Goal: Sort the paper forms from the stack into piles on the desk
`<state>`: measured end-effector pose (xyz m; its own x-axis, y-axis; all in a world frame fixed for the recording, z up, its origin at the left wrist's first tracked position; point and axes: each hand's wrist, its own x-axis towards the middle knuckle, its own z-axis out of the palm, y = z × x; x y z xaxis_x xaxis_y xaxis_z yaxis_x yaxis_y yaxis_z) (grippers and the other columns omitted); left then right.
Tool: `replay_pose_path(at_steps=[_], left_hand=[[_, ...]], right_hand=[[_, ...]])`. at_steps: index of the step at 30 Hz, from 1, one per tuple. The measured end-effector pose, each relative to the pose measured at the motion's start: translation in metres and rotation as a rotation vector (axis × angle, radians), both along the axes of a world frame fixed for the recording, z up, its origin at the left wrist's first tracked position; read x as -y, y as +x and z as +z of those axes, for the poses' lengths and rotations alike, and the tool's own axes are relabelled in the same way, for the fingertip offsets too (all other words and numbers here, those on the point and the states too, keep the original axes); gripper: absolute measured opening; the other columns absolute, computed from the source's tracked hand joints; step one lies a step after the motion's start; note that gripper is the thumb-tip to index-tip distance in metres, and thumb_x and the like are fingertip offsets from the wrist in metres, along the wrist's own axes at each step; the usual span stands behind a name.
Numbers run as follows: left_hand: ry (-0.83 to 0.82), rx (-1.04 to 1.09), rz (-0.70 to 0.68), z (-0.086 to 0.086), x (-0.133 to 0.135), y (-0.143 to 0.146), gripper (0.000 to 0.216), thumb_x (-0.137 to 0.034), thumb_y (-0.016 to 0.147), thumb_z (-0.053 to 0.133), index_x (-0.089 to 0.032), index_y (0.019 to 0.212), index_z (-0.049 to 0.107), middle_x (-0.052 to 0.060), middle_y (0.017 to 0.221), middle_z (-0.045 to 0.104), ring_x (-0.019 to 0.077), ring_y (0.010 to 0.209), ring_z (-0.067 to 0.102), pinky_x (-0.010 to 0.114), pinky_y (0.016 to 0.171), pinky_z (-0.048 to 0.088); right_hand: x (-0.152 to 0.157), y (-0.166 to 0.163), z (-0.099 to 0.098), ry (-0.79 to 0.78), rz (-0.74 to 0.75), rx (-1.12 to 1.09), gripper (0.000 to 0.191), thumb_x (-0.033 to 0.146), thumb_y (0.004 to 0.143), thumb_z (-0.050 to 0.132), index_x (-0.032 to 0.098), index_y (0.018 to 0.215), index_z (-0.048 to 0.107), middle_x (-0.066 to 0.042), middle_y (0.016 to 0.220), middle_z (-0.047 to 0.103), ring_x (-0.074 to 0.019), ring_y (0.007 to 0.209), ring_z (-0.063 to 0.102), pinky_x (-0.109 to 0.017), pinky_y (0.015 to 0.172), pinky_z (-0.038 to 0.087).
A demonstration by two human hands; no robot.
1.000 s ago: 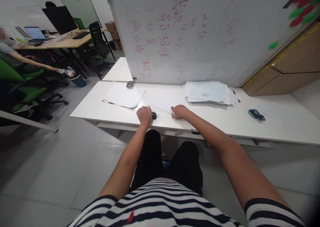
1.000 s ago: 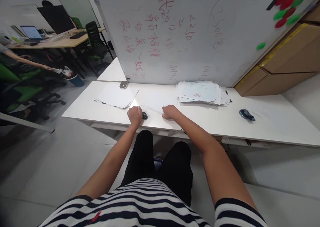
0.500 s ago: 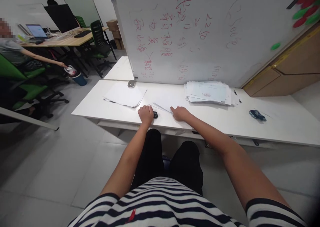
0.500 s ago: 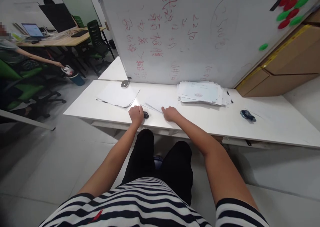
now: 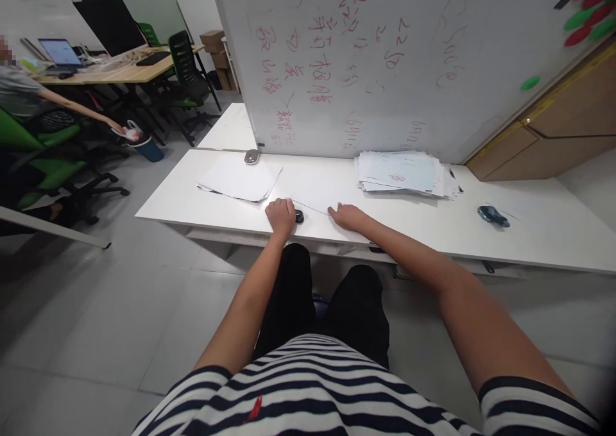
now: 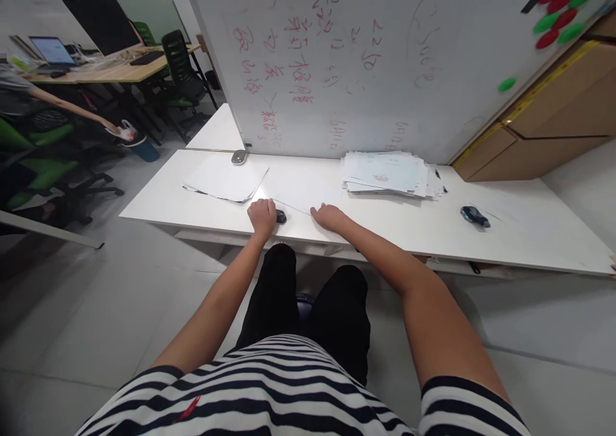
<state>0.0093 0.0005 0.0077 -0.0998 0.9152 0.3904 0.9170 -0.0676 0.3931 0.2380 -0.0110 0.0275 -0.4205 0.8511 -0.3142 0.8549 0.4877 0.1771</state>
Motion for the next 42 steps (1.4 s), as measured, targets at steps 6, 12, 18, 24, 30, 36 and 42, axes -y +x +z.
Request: replay_pose_path(at_steps=[6, 12, 18, 24, 30, 36, 42], left_hand=[[-0.008, -0.007, -0.002, 0.001, 0.000, 0.000, 0.039, -0.032, 0.096, 0.026, -0.019, 0.083, 0.061, 0.010, 0.091, 0.063, 0.0245, 0.093, 0.053, 0.039, 0.084, 0.032], [-0.013, 0.047, -0.022, 0.006, 0.006, -0.004, 0.041, -0.034, 0.097, 0.025, -0.019, 0.083, 0.061, 0.011, 0.093, 0.063, 0.0243, 0.097, 0.053, 0.041, 0.090, 0.031], [0.066, -0.030, -0.348, 0.018, 0.026, 0.010, 0.025, -0.032, 0.094, 0.038, -0.023, 0.098, 0.062, 0.008, 0.112, 0.062, 0.0226, 0.118, 0.046, 0.046, 0.109, 0.018], [-0.152, -0.215, -0.746, 0.013, 0.012, 0.080, 0.038, -0.035, 0.086, 0.054, -0.021, 0.121, 0.053, 0.013, 0.136, 0.049, 0.0263, 0.131, 0.039, 0.040, 0.105, 0.030], [-0.319, -0.241, -0.566, 0.006, 0.002, 0.107, 0.041, -0.037, 0.086, 0.055, -0.016, 0.120, 0.050, 0.018, 0.131, 0.053, 0.0292, 0.121, 0.049, 0.040, 0.094, 0.040], [-0.247, -0.422, -0.566, -0.003, 0.037, 0.101, 0.025, -0.019, 0.093, 0.036, -0.014, 0.109, 0.054, 0.017, 0.118, 0.058, 0.0252, 0.115, 0.054, 0.033, 0.085, 0.044], [-0.342, -0.416, -0.619, 0.012, 0.037, 0.088, 0.022, -0.011, 0.086, 0.042, -0.017, 0.101, 0.057, 0.013, 0.100, 0.063, 0.0224, 0.091, 0.063, 0.031, 0.074, 0.044]], right_hand=[[0.022, -0.006, -0.009, 0.149, -0.126, -0.206, 0.039, 0.002, 0.086, 0.031, 0.003, 0.121, 0.047, -0.028, 0.120, 0.055, -0.0287, 0.103, 0.057, -0.036, 0.079, 0.044], [0.073, 0.002, -0.012, 0.402, -0.636, -0.668, 0.039, 0.024, 0.094, 0.021, 0.007, 0.114, 0.050, -0.016, 0.098, 0.065, -0.0210, 0.088, 0.059, -0.029, 0.078, 0.044], [0.195, 0.012, -0.052, 0.832, -1.306, -1.557, 0.030, 0.042, 0.082, 0.041, 0.019, 0.101, 0.047, -0.005, 0.092, 0.061, -0.0177, 0.083, 0.060, -0.031, 0.073, 0.050], [0.277, 0.020, -0.086, 0.649, -1.634, -1.824, 0.035, 0.038, 0.071, 0.055, 0.020, 0.101, 0.048, -0.002, 0.091, 0.062, -0.0164, 0.073, 0.064, -0.032, 0.062, 0.056], [0.295, 0.027, -0.083, 0.701, -1.657, -1.815, 0.039, 0.042, 0.072, 0.054, 0.019, 0.103, 0.052, -0.004, 0.095, 0.065, -0.0195, 0.080, 0.065, -0.033, 0.063, 0.057], [0.286, 0.025, -0.078, 0.717, -1.609, -1.852, 0.045, 0.046, 0.072, 0.056, 0.017, 0.106, 0.054, -0.007, 0.097, 0.066, -0.0205, 0.080, 0.066, -0.033, 0.062, 0.057], [0.275, 0.019, -0.077, 0.697, -1.567, -1.856, 0.044, 0.045, 0.075, 0.054, 0.018, 0.109, 0.053, -0.007, 0.103, 0.066, -0.0217, 0.088, 0.066, -0.032, 0.064, 0.057]])
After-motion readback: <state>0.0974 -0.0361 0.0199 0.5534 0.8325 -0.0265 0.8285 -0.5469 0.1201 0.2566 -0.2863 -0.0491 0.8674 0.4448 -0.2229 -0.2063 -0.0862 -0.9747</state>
